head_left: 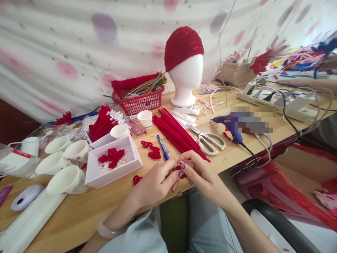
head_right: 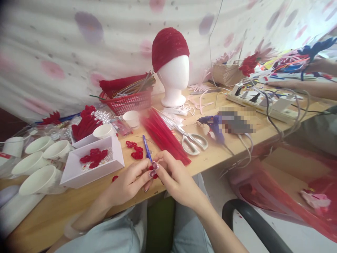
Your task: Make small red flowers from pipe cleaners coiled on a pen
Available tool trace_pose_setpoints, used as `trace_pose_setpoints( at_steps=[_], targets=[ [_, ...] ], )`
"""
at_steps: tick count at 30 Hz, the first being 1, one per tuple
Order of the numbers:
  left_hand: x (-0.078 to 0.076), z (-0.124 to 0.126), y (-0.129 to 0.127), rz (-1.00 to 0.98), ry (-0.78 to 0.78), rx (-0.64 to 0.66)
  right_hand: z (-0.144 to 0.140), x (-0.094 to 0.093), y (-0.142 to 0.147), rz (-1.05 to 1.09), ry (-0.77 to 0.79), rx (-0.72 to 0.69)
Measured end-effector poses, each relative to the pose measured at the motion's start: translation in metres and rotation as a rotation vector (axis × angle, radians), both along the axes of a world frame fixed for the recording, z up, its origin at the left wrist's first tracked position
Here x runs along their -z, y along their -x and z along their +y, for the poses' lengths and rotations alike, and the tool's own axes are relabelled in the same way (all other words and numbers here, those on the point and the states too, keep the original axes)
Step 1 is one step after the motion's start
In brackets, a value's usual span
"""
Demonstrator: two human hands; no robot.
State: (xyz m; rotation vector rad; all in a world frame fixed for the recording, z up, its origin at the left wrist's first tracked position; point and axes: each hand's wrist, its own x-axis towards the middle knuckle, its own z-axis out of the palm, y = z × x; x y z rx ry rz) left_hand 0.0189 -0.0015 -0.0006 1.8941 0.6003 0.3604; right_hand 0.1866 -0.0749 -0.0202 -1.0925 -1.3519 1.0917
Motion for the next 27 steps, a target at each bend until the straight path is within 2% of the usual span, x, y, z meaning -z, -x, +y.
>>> trace_pose_setpoints(
  at_steps=[2,7,12,16,20,25,27],
  targets=[
    [-0.001,-0.001,0.001,0.033,-0.028,0.022,-0.001,0.001,0.002,0.070,0.002,-0.065],
    [-0.004,-0.002,0.003,0.061,0.009,0.081,-0.001,0.008,0.008,0.171,0.033,0.030],
    [-0.004,0.000,0.003,0.107,-0.253,0.040,-0.001,0.012,0.019,0.304,0.096,0.195],
    [-0.004,-0.001,0.005,0.118,-0.372,0.024,-0.002,0.006,0.019,0.385,0.248,0.156],
    [-0.003,-0.002,0.006,0.140,-0.442,0.026,0.001,-0.004,0.012,0.300,0.362,0.154],
    [0.000,-0.002,0.006,0.121,-0.490,0.054,0.005,-0.008,0.014,0.250,0.273,0.108],
    [0.002,-0.002,0.005,0.112,-0.521,0.064,0.005,-0.004,0.017,0.247,0.215,0.134]
  ],
)
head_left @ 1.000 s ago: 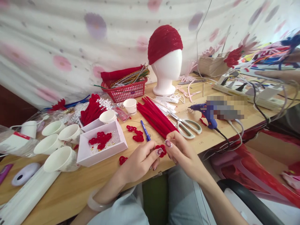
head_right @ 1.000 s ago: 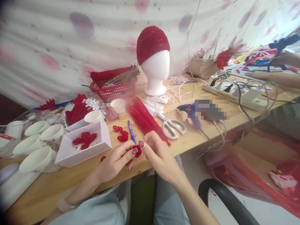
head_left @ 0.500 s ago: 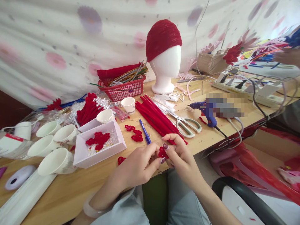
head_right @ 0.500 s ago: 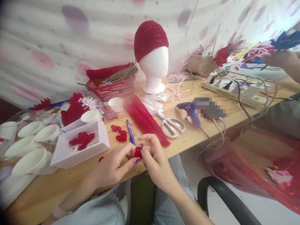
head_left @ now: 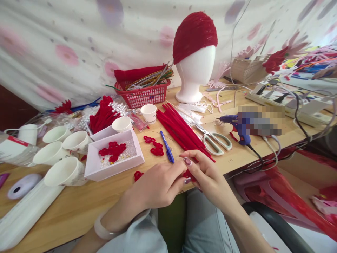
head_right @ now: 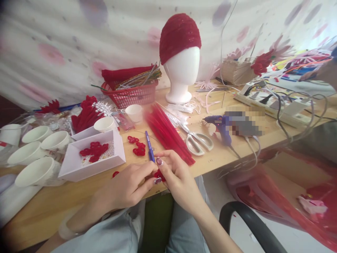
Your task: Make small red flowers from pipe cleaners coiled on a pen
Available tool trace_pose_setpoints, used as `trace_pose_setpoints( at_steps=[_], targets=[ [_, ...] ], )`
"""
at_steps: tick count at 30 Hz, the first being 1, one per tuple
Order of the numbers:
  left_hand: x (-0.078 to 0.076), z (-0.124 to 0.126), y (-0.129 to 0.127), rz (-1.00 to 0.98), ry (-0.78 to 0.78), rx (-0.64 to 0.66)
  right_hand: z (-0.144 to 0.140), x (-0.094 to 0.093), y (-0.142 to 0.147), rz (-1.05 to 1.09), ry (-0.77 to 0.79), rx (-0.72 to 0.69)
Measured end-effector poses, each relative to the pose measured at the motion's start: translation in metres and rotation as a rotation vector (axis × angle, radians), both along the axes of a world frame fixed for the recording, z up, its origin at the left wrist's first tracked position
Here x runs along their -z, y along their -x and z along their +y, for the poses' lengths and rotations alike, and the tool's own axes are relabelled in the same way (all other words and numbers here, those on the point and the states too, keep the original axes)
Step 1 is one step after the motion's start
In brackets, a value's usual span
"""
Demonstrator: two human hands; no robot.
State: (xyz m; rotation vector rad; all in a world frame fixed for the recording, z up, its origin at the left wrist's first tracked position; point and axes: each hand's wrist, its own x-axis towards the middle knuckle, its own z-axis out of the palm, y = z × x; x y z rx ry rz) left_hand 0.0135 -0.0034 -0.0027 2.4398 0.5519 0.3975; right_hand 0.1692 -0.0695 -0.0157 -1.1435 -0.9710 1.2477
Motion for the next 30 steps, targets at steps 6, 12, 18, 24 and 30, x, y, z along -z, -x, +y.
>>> trace_pose_setpoints(
  at_steps=[6,12,18,24,30],
  targets=[
    [0.004,0.001,0.000,-0.044,-0.165,0.045,-0.002,0.008,0.006,-0.050,-0.060,0.138],
    [0.004,0.004,0.001,-0.086,-0.244,0.063,-0.005,0.009,0.007,-0.044,-0.074,0.136],
    [0.003,0.001,-0.001,-0.207,-0.053,0.049,-0.006,0.011,0.017,-0.123,-0.314,0.303],
    [-0.004,-0.002,-0.006,-0.267,0.798,0.014,-0.008,0.026,0.017,-0.340,-0.637,0.426],
    [-0.001,0.001,-0.009,-0.308,1.177,0.015,-0.012,0.030,0.012,-0.481,-0.781,0.415]
  ],
)
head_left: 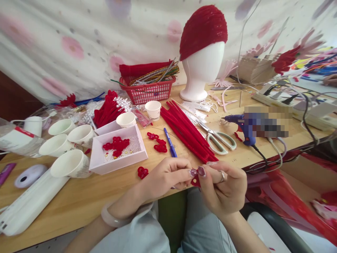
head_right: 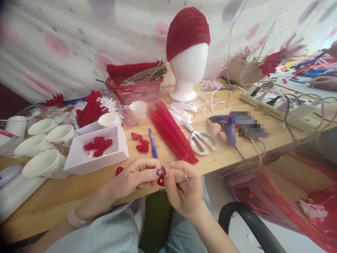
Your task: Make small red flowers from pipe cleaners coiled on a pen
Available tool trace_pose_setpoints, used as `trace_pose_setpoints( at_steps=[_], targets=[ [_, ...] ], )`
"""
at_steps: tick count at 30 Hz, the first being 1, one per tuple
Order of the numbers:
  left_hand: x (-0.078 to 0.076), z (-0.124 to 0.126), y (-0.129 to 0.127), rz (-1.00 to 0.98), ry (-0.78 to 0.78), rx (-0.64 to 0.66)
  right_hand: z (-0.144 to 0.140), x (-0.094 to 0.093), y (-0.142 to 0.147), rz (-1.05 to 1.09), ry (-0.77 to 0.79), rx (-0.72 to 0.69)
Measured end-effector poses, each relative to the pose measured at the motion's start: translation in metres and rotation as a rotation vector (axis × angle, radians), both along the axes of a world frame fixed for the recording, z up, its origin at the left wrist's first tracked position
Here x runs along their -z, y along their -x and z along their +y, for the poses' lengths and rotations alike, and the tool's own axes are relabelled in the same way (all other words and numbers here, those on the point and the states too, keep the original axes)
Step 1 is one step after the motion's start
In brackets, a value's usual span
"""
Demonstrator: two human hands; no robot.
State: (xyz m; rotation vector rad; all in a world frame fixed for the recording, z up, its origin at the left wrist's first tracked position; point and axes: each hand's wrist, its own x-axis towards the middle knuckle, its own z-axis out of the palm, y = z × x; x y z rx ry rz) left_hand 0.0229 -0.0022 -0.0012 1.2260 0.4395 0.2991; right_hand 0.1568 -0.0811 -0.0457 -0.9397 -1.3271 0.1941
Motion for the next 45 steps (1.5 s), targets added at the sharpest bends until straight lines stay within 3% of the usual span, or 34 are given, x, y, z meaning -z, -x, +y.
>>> trace_pose_setpoints(
  at_steps=[3,6,8,11,17,23,26,33,35,38,45],
  targets=[
    [0.000,0.000,0.004,-0.014,-0.228,-0.076,0.000,-0.006,-0.001,0.194,0.180,-0.124],
    [-0.004,-0.001,0.008,0.014,-0.495,-0.110,0.000,-0.016,-0.006,0.395,0.459,-0.365],
    [-0.006,-0.001,0.009,0.034,-0.579,-0.111,-0.001,-0.020,-0.010,0.439,0.541,-0.471],
    [-0.005,-0.001,0.006,0.043,-0.561,-0.121,-0.005,-0.017,-0.013,0.378,0.524,-0.444],
    [0.003,0.000,0.000,0.028,-0.215,-0.140,-0.014,0.010,-0.004,0.145,0.261,-0.128],
    [-0.005,0.000,0.005,0.026,-0.449,-0.204,-0.012,-0.008,-0.009,0.218,0.573,-0.335],
    [-0.008,0.000,0.006,0.078,-0.524,-0.213,-0.009,-0.017,-0.014,0.252,0.603,-0.334],
    [-0.005,-0.002,0.005,-0.025,-0.389,-0.164,-0.008,-0.017,-0.019,0.469,0.689,-0.446],
    [-0.003,-0.003,0.004,-0.030,-0.412,-0.177,-0.007,-0.017,-0.019,0.517,0.686,-0.446],
    [0.000,-0.002,0.004,-0.003,-0.615,-0.224,-0.006,-0.017,-0.018,0.591,0.659,-0.422],
    [0.010,0.004,0.003,-0.142,-1.292,-0.346,-0.002,-0.020,-0.013,0.780,0.649,-0.459]
  ],
)
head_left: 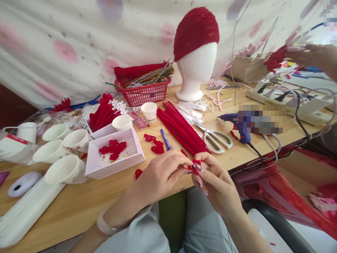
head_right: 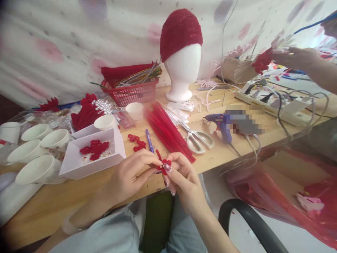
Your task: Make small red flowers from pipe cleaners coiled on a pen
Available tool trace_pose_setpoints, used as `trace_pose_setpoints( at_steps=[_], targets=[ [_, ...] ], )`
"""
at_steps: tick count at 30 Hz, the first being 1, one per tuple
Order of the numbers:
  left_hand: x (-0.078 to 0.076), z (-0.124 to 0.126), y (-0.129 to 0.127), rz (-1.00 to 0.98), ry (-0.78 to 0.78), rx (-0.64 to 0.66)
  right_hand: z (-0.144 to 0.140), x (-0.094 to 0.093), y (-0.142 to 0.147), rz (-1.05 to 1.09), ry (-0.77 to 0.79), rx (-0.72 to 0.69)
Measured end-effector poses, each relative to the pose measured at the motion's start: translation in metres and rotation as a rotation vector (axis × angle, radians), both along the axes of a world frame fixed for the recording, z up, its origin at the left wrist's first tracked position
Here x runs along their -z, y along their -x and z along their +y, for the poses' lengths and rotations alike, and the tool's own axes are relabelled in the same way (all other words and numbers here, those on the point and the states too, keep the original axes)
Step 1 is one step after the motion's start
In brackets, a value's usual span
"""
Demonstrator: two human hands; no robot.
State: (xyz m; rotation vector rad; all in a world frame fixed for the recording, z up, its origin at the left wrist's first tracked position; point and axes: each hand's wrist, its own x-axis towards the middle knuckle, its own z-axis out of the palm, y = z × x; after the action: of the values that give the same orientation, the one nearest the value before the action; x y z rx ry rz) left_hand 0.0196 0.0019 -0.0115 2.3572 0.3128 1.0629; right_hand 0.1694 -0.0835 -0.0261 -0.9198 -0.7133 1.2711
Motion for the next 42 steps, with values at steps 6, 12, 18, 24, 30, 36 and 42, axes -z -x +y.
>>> trace_pose_setpoints(
  at_steps=[6,12,18,24,30,36,42],
  targets=[
    [0.003,0.000,0.002,0.056,-0.235,-0.113,0.001,0.004,0.010,0.094,-0.005,0.043],
    [0.003,-0.002,0.003,-0.060,-0.247,-0.149,-0.002,0.003,0.018,0.034,-0.081,0.106],
    [0.000,-0.001,0.012,0.063,-0.513,-0.181,-0.007,-0.002,0.016,-0.064,-0.106,0.095],
    [-0.002,-0.002,0.008,0.069,-0.548,-0.242,-0.011,0.002,0.020,-0.210,-0.147,0.155],
    [-0.005,-0.007,0.002,0.043,0.006,-0.133,-0.009,0.021,0.022,-0.571,-0.248,0.330],
    [-0.012,-0.010,-0.002,0.016,0.812,-0.078,-0.001,0.037,0.021,-0.895,-0.365,0.526],
    [-0.008,-0.007,-0.005,-0.049,0.938,-0.065,0.010,0.019,0.024,-0.638,-0.174,0.376]
  ],
)
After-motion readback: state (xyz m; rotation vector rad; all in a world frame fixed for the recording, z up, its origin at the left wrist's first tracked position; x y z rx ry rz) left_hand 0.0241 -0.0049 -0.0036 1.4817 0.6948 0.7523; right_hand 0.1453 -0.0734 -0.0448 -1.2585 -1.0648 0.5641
